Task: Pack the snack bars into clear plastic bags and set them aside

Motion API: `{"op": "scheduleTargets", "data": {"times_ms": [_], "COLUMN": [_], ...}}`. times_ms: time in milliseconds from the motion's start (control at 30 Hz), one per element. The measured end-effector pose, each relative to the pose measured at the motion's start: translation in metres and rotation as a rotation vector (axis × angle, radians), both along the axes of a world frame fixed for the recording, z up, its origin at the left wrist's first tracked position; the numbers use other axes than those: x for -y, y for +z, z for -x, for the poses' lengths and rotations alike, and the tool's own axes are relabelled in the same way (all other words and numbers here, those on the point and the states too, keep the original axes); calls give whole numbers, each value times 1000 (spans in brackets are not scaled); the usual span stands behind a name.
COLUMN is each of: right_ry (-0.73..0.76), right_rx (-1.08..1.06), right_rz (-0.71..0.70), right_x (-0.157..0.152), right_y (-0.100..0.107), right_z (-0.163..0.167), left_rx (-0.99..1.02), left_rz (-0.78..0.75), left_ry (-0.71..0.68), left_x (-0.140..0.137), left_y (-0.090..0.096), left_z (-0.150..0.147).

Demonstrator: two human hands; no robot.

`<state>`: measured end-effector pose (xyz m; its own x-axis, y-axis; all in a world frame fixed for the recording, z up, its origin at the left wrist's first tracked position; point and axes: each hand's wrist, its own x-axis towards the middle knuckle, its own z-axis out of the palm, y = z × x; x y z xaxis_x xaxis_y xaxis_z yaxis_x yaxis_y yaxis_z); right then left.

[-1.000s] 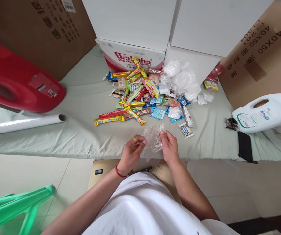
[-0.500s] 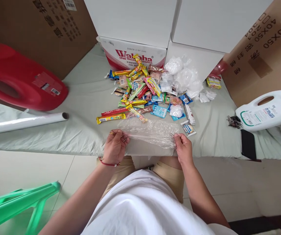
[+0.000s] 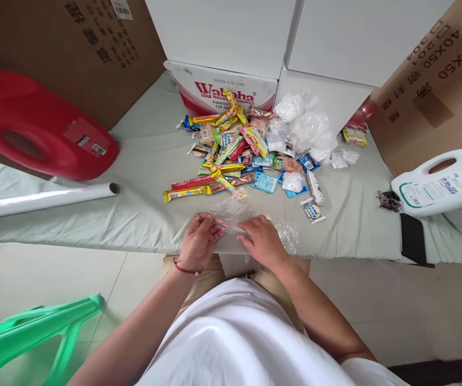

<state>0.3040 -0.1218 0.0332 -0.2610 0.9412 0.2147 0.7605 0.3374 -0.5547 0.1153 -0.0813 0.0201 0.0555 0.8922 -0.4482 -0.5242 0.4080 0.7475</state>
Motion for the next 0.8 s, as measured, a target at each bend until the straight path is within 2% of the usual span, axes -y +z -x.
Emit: {"op": "scheduleTargets", "data": {"times_ms": [100,167,300,433,567,667,800], "right_ry": [-47,-99,-78,-23,-98,-120,-214], "right_rx": [-145,-224,-63,108,24,-211,-587], "right_rz": [72,59,-130,-196,-218,-130,155], "right_x": [-3,0,7,10,5,1,1], "right_y": [-8,-9,-6,-6,-7,-7,-9], "right_z": [9,13,19,26,29,30,33], "left_rx": [48,72,48,25,110,171,112], "left_rz": [11,22,66,79,90,93,39], "left_ry": [-15,-13,-19,-54,-55,-99,-173], "left_x": [1,1,0,-1,-2,-1,8], "left_y": [3,4,3,3,7,11,15], "left_z": [4,7,9,4,1,4,5]}}
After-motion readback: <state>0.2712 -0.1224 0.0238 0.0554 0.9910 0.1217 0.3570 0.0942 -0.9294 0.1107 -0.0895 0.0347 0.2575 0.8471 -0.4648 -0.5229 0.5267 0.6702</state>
